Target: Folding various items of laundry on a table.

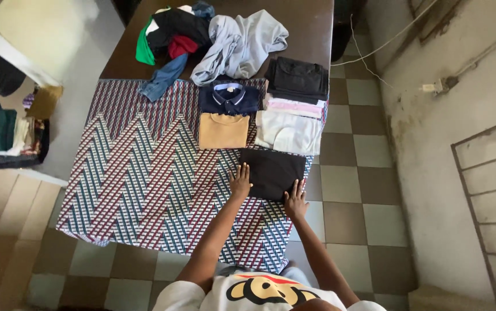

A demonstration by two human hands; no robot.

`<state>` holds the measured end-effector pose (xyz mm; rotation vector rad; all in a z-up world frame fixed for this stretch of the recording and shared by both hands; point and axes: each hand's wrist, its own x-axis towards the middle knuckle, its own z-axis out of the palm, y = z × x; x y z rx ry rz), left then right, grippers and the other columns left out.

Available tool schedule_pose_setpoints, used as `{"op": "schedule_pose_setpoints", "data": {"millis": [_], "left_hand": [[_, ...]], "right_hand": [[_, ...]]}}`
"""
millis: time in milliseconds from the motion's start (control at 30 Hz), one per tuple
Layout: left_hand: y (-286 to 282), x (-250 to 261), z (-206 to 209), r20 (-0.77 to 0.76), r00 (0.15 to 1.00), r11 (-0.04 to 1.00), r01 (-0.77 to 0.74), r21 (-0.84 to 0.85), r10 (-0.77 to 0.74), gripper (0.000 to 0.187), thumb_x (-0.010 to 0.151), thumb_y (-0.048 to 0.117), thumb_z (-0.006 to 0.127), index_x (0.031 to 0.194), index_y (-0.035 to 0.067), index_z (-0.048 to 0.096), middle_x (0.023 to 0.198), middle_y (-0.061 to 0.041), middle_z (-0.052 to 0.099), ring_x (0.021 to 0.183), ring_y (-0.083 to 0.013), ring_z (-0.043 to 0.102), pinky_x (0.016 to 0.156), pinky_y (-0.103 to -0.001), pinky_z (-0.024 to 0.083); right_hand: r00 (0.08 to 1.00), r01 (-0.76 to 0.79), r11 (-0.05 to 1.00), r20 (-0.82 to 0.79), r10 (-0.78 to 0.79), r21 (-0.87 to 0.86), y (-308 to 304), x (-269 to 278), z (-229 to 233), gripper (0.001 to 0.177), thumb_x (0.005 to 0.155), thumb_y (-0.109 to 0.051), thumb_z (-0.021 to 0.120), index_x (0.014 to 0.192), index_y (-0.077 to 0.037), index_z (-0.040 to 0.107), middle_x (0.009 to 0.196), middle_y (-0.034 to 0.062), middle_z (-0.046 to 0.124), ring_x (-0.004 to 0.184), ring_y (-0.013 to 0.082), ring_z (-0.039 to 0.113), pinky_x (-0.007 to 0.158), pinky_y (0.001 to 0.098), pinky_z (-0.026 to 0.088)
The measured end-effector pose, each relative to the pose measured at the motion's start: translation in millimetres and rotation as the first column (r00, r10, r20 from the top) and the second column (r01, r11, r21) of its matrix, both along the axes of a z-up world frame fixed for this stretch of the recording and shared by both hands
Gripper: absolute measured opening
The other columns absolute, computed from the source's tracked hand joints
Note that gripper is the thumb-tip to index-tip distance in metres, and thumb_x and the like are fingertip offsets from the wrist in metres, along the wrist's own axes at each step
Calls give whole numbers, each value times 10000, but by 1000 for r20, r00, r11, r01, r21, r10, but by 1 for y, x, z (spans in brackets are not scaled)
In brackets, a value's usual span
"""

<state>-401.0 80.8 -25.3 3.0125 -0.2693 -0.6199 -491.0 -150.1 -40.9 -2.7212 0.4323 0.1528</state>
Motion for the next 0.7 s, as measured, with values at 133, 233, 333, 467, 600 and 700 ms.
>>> {"op": "schedule_pose_setpoints", "data": {"millis": [133, 233, 333, 467, 600, 700], "left_hand": [[1, -2, 2, -31, 999, 1000, 8, 5, -8, 927, 1029, 486, 537, 1660, 167, -62, 1749, -4, -84, 1605, -234, -39, 1248, -631, 40], [2, -2, 5, -19, 1000, 999, 20, 28, -20, 939, 1028, 490, 541, 1661, 149, -63, 1748, -13, -82, 1606, -236, -36, 1249, -634, 43], [0, -3, 5, -27, 1000, 1000, -7, -11, 7, 931, 1029, 490, 543, 1665, 157, -50, 1751, -1, -71, 1612, -242, -20, 1246, -644, 70], [-5, -2, 16, -69, 997, 999, -40, 24, 41, 932, 1022, 481, 553, 1660, 152, -42, 1746, -10, -63, 1606, -257, -11, 1251, -644, 66], [-19, 2, -14, 87, 993, 988, -85, 131, 74, 742, 1093, 257, 498, 1678, 96, 71, 1754, -83, 22, 1583, -305, 86, 1220, -655, 90], [-38, 7, -2, -27, 968, 965, -248, 90, 251, 672, 1095, 271, 422, 1652, 113, 81, 1736, -56, 7, 1589, -300, 71, 1247, -634, 78]], "right_hand": [[999, -37, 998, 25, 39, -50, 0, -5, -4, 782, 1037, -556, 408, 1662, -224, 75, 1747, 29, 17, 1492, 397, 332, 1006, 732, 406], [999, -34, 999, 27, 35, -30, 0, -3, -1, 780, 1039, -546, 408, 1667, -222, 77, 1753, 27, 22, 1501, 398, 327, 1005, 729, 410], [999, -45, 999, 18, 45, -24, -4, -2, -6, 788, 1025, -544, 421, 1660, -231, 76, 1759, 20, 17, 1504, 391, 329, 1017, 723, 406], [993, -110, 994, 36, 109, 24, -14, 1, -16, 838, 1007, -558, 446, 1661, -209, 55, 1750, 60, 7, 1497, 436, 312, 1019, 733, 391], [972, -221, 972, -65, 226, 73, -43, 7, -23, 934, 966, -617, 493, 1646, -198, 9, 1728, 99, -26, 1488, 444, 291, 1028, 756, 352], [917, -368, 911, -90, 389, 186, -76, 14, -17, 919, 967, -571, 553, 1633, -191, 47, 1723, 88, 50, 1502, 445, 294, 1069, 679, 371]]}}
